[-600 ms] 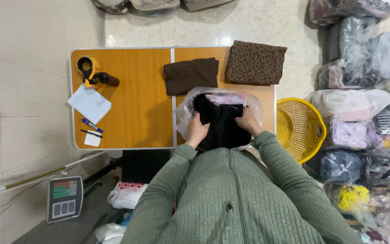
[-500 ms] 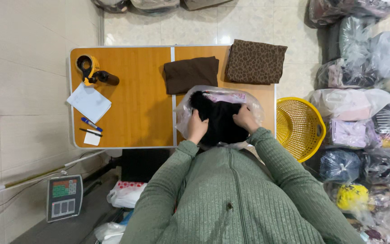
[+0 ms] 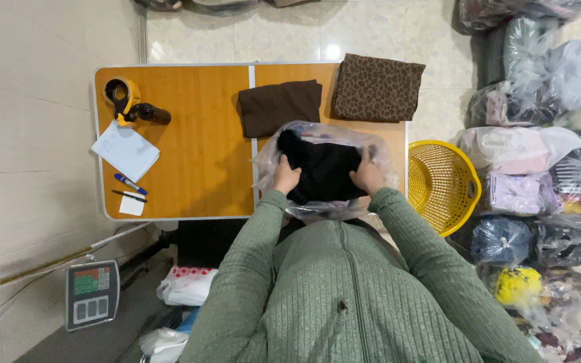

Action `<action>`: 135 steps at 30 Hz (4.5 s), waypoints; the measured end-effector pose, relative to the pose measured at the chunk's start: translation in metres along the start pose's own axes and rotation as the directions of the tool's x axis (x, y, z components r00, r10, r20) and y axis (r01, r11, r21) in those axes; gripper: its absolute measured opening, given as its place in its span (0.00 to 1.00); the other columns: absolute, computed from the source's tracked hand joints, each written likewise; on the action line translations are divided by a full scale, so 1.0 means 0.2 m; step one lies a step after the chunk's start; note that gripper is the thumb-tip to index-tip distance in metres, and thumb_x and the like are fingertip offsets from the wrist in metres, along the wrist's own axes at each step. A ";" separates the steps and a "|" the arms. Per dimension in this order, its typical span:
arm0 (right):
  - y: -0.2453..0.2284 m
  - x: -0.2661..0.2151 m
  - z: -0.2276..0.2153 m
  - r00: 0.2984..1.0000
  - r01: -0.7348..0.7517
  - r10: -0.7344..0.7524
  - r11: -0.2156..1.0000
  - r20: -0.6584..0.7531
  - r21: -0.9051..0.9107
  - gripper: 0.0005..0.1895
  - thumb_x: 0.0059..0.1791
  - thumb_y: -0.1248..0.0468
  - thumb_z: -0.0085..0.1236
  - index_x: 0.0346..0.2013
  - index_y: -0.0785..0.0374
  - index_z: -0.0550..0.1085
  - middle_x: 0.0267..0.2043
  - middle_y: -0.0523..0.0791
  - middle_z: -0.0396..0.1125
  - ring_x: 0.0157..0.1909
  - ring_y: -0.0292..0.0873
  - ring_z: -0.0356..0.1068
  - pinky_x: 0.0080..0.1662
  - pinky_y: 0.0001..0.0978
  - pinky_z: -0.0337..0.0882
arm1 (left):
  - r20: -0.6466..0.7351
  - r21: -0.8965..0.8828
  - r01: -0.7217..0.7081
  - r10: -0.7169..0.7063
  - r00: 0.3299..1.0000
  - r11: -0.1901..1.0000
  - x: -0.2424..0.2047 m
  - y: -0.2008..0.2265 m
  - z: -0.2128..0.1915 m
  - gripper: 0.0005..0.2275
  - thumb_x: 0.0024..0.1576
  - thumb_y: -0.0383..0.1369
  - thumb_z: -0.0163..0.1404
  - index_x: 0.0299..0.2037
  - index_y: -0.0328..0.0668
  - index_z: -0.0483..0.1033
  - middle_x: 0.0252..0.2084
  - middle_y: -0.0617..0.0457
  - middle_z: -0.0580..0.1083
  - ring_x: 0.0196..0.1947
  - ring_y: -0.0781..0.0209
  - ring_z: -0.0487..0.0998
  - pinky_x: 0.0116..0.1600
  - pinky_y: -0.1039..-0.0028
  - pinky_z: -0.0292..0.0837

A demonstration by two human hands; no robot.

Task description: The person folds several pieces of clothing, including a leopard-print item, a black garment, and a brown garment, then places them into a clear plastic bag. They seal the bag using a handheld heat sealer and mark the package with a blue marker. The finished package is placed on the floor among other packed items.

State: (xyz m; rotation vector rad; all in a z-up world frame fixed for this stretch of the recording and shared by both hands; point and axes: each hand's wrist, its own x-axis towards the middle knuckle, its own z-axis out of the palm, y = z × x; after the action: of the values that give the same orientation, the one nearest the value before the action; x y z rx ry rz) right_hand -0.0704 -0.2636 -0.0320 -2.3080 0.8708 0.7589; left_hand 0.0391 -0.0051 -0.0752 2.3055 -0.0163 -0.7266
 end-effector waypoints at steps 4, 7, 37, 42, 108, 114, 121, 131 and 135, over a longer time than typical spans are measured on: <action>-0.01 -0.08 0.02 0.954 0.268 -0.268 0.963 -0.133 -0.021 0.64 0.46 0.54 0.67 0.76 0.60 0.26 0.60 0.72 0.61 0.65 0.75 0.58 0.64 0.53 0.59 | -0.049 0.071 -0.027 0.031 0.998 0.997 -0.03 0.01 0.01 0.35 0.52 0.35 0.59 0.69 0.31 0.58 0.55 0.28 0.73 0.55 0.30 0.74 0.58 0.52 0.71; -0.06 -0.09 0.01 0.910 0.371 -0.349 0.927 -0.225 0.061 0.63 0.46 0.54 0.68 0.75 0.56 0.28 0.66 0.77 0.52 0.68 0.78 0.54 0.63 0.53 0.58 | -0.067 0.146 -0.013 0.023 0.997 0.989 -0.07 0.00 -0.02 0.34 0.51 0.33 0.59 0.68 0.32 0.60 0.51 0.29 0.75 0.51 0.30 0.76 0.55 0.50 0.72; -0.31 -0.10 0.42 0.615 0.757 -0.715 0.653 0.332 0.005 0.43 0.49 0.62 0.50 0.78 0.54 0.46 0.76 0.68 0.41 0.77 0.69 0.42 0.73 0.54 0.45 | 0.075 -0.982 0.117 0.260 0.963 -0.150 0.23 0.29 -0.24 0.19 0.63 0.30 0.50 0.61 0.31 0.62 0.72 0.43 0.61 0.75 0.45 0.64 0.77 0.58 0.58; -0.35 -0.29 0.22 0.839 0.532 -0.481 0.823 0.254 -0.200 0.40 0.50 0.54 0.50 0.76 0.54 0.52 0.76 0.58 0.47 0.74 0.61 0.51 0.68 0.56 0.54 | 0.184 0.165 -0.345 0.315 0.931 0.924 -0.06 0.36 -0.21 0.30 0.57 0.39 0.56 0.70 0.46 0.62 0.75 0.46 0.58 0.74 0.44 0.57 0.76 0.60 0.55; -0.36 -0.91 -0.58 0.732 0.660 -0.458 0.662 -0.505 0.356 0.12 0.50 0.69 0.58 0.47 0.58 0.79 0.42 0.49 0.75 0.40 0.49 0.74 0.42 0.38 0.73 | 0.462 0.055 -0.719 0.621 0.633 0.692 -0.35 0.94 -0.43 0.11 0.58 0.40 0.56 0.43 0.45 0.82 0.39 0.48 0.81 0.39 0.49 0.82 0.44 0.62 0.76; -0.29 -0.86 -0.63 0.569 0.735 -0.477 0.661 -0.670 0.153 0.11 0.50 0.71 0.59 0.46 0.60 0.81 0.40 0.47 0.76 0.43 0.50 0.73 0.49 0.40 0.70 | 0.289 -0.088 -0.687 0.678 0.676 0.722 -0.36 1.16 -0.48 0.11 0.58 0.38 0.55 0.46 0.45 0.82 0.39 0.48 0.81 0.36 0.52 0.83 0.43 0.65 0.77; -0.15 -0.85 -0.62 0.630 0.677 -0.337 0.679 -0.699 0.283 0.09 0.53 0.69 0.58 0.46 0.62 0.81 0.45 0.48 0.76 0.48 0.49 0.76 0.52 0.37 0.72 | 0.324 -0.083 -0.734 0.714 0.621 0.675 -0.19 1.24 -0.34 0.11 0.58 0.37 0.54 0.46 0.42 0.81 0.44 0.48 0.81 0.42 0.52 0.83 0.46 0.65 0.77; 0.15 -0.71 -0.44 0.839 0.441 -0.072 0.671 -0.539 0.596 0.11 0.54 0.66 0.55 0.50 0.63 0.80 0.49 0.46 0.77 0.53 0.40 0.77 0.53 0.31 0.73 | 0.493 0.080 -0.667 0.552 0.673 0.741 0.01 1.35 -0.12 0.12 0.58 0.39 0.54 0.48 0.45 0.82 0.46 0.48 0.81 0.45 0.50 0.82 0.50 0.62 0.76; 0.22 -0.62 -0.39 0.855 0.427 -0.054 0.638 -0.516 0.641 0.12 0.55 0.66 0.54 0.51 0.64 0.79 0.48 0.46 0.77 0.53 0.39 0.76 0.54 0.31 0.72 | 0.521 0.134 -0.690 0.542 0.660 0.712 0.14 1.34 0.00 0.13 0.58 0.38 0.55 0.49 0.44 0.82 0.49 0.46 0.80 0.48 0.46 0.80 0.52 0.60 0.74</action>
State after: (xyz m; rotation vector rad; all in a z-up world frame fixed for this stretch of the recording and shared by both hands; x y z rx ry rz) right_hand -0.1568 -0.2937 0.0906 -1.7753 0.8124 -0.2855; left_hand 0.1141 -0.2116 0.0818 2.1329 -1.1824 -0.8982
